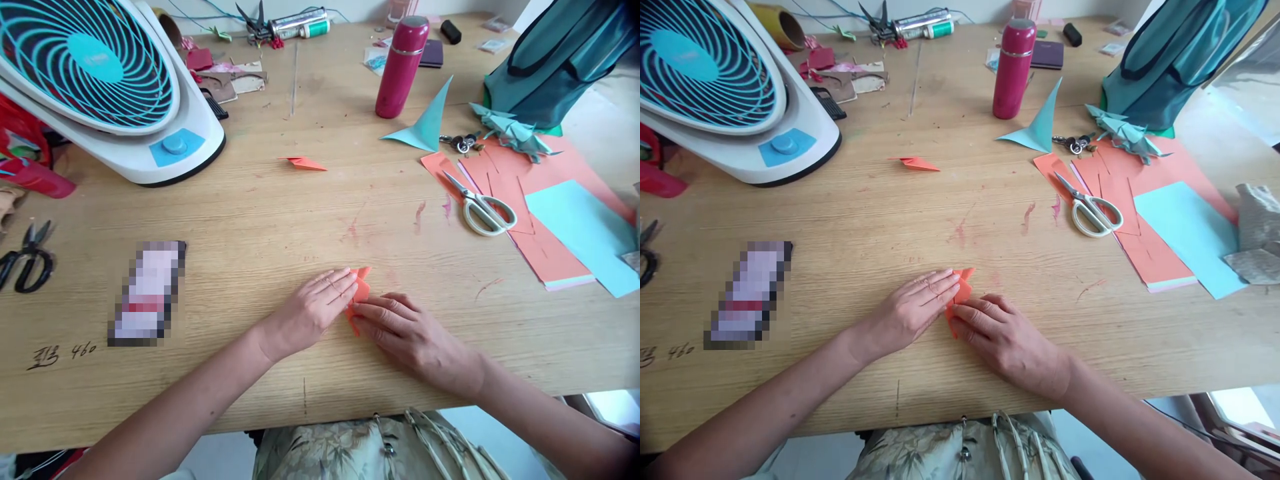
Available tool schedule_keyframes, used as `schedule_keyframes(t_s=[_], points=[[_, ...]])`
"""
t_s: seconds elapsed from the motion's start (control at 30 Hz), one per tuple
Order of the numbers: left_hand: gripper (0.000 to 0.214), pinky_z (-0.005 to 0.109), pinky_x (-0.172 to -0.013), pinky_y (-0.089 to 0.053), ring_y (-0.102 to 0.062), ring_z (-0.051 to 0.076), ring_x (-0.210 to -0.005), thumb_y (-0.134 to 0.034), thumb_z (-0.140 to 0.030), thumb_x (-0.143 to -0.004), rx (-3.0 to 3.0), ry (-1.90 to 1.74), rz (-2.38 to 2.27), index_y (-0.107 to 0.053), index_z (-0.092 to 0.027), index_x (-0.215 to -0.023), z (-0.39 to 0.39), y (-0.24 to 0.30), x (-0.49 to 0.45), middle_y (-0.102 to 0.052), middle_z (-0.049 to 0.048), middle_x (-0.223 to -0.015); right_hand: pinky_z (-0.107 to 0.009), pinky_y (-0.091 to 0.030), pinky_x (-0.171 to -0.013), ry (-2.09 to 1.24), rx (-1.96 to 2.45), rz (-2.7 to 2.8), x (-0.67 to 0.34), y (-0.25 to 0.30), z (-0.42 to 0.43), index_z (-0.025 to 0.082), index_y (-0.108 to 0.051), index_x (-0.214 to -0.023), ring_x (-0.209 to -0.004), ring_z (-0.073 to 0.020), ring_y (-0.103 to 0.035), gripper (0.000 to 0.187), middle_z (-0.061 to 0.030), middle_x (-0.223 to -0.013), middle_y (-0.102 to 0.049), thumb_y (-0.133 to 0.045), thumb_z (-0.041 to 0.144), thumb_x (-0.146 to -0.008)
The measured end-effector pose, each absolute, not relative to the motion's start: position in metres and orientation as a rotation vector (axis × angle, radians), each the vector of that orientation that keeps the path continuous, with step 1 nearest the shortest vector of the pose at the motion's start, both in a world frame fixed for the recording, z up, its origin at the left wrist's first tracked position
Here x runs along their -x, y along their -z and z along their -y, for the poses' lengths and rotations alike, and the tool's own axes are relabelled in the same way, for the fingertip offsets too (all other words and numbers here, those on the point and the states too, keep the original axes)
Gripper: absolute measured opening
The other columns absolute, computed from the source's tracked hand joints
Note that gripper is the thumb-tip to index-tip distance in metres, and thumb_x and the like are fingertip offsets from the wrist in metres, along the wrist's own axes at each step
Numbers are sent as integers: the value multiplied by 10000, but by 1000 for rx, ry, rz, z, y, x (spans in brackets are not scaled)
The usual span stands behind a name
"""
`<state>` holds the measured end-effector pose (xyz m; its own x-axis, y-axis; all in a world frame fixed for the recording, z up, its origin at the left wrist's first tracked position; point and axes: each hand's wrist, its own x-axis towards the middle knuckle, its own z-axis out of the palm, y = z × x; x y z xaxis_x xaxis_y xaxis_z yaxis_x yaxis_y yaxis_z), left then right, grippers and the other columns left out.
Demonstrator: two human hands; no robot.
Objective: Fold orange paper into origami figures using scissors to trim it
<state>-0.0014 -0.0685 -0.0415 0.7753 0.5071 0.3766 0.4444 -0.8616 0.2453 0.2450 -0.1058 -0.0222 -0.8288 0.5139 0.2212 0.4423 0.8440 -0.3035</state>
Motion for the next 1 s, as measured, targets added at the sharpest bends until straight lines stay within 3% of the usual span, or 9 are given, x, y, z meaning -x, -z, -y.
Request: schedule_keyframes(t_s=[0.2,0.33,0.57,0.77,1.0], points=[[554,434,-1200,-406,-397,258,-1476,-541,-177,-994,-2745,-403,-714,-380,-133,-1522,66,33,13,-471,174,-1546,-543,-457,-1094,-419,739,2733,-248,23,108,157,-552,-1423,-1366,-301,-514,409,-159,-1493,-543,-469,168,-1023],[660,476,-1233,-322,-281,288,-1529,-649,-270,-947,-2726,-226,-688,-377,-179,-1541,64,30,18,-378,164,-1606,-550,-438,-1119,-437,738,2725,-246,22,109,163,-561,-1414,-1396,-289,-487,400,-159,-1458,-579,-490,183,-1021],[698,488,-1251,-216,-176,284,-1560,-578,-378,-989,-2739,-98,-841,-272,-192,-1588,78,31,11,-232,143,-1669,-544,-410,-1132,-475,743,2749,-257,24,108,153,-543,-1423,-1398,-283,-480,399,-167,-1520,-510,-467,189,-1033],[705,527,-1236,-202,-169,317,-1560,-597,-396,-974,-2712,-145,-977,-295,-194,-1578,89,34,-1,-200,176,-1672,-519,-436,-1104,-543,881,2603,-267,25,107,203,-498,-1468,-1365,-278,-515,447,-142,-1441,-594,-489,182,-1022],[755,538,-1230,-189,-131,345,-1563,-629,-502,-934,-2719,-74,-926,-330,-220,-1567,85,34,3,-149,194,-1679,-488,-456,-1089,-563,823,2579,-262,25,108,134,-542,-1410,-1358,-277,-496,401,-172,-1456,-556,-495,143,-1012]])
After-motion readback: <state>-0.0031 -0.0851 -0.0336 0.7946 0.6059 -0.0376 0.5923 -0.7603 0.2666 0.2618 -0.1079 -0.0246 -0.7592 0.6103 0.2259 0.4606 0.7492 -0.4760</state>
